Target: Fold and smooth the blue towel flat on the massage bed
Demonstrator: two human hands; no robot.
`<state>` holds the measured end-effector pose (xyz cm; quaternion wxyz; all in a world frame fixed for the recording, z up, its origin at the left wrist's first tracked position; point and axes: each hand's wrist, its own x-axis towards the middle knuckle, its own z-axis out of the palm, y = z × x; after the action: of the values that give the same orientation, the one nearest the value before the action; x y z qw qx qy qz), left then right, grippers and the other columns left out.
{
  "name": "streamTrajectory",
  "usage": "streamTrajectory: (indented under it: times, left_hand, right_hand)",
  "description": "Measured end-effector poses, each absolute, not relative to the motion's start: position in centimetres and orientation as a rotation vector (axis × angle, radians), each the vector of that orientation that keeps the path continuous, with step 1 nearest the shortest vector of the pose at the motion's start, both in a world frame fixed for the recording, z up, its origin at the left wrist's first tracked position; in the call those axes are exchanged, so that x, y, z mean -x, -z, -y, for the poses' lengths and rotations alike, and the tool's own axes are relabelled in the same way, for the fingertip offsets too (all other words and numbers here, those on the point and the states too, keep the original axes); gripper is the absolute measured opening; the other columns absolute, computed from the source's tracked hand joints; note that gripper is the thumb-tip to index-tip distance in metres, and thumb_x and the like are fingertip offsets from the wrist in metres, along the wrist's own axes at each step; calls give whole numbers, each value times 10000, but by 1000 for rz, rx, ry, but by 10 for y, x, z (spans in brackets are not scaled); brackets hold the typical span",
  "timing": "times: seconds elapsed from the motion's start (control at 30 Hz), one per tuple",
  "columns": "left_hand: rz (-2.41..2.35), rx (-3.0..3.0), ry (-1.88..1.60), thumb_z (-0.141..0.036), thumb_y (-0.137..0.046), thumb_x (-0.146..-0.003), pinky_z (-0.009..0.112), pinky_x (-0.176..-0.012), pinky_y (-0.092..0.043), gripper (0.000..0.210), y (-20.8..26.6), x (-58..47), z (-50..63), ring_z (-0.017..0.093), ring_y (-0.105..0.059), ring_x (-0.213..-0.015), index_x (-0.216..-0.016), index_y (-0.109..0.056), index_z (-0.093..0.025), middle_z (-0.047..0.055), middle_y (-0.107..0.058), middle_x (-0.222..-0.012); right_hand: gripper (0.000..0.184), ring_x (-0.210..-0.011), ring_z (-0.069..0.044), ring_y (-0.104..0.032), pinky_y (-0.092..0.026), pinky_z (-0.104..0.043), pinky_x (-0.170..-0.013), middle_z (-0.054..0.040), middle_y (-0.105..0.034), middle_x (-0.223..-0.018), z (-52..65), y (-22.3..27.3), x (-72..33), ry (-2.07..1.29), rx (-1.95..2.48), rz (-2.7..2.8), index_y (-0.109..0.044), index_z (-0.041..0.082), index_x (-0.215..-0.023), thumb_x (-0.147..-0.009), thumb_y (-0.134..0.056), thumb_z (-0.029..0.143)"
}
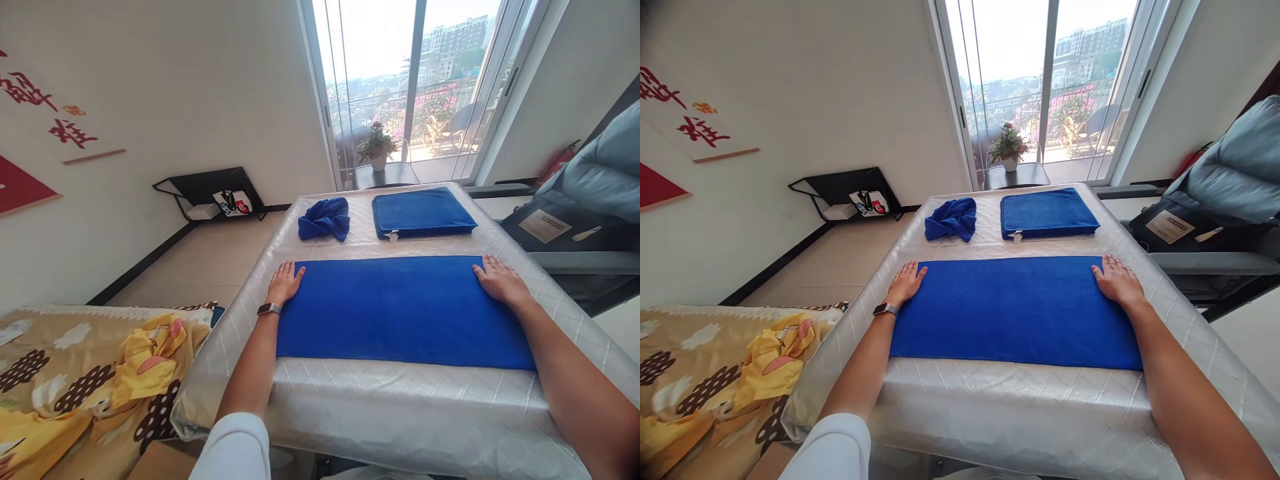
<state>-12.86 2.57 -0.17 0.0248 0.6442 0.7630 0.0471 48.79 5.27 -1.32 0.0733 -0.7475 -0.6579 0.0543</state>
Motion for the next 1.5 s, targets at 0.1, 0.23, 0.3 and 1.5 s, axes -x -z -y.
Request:
streamTrajectory:
  times: [0.1,0.23,0.3,1.5]
  left_hand:
    - [-2341,-1986,-141,-655,-79,-998,433,-1247,-147,822,1,129,-26,253,-181,-1533,-1582,-251,-103,129,-206,-1656]
    - [-2337,-1996,-119,-649,-74,-1000,428,-1249,-141,832,2,132,-27,260,-180,-1533,-1581,-251,-80,139,-210,-1654]
    - [-2342,-2008,-127,-643,-76,-1002,424,-1250,-143,826,4,131,-27,258,-187,-1531,-1579,-258,-81,137,-220,-1652]
    - [-1860,-2415,-179,-650,-65,-1006,437,-1255,-146,803,-2,-13,-9,226,-181,-1533,-1583,-282,-136,113,-240,-1647]
  right_hand:
    - [745,-1520,-306,-203,-162,-480,-1241,-154,-199,-1658,-54,13,-490,-183,2252,1980,-231,47,-1592,-1002,-199,501]
    - [753,-1520,-313,-198,-161,-484,-1242,-163,-198,-1657,-54,14,-491,-176,2248,1992,-223,17,-1588,-1004,-197,490]
    - [754,-1517,-312,-208,-172,-488,-1240,-164,-208,-1654,-53,14,-490,-157,2247,1986,-229,11,-1585,-1005,-197,491]
    - [729,-1536,-222,-148,-124,-428,-1251,-82,-183,-1670,-23,0,-353,-144,2068,2271,-221,79,-1601,-1010,-123,495]
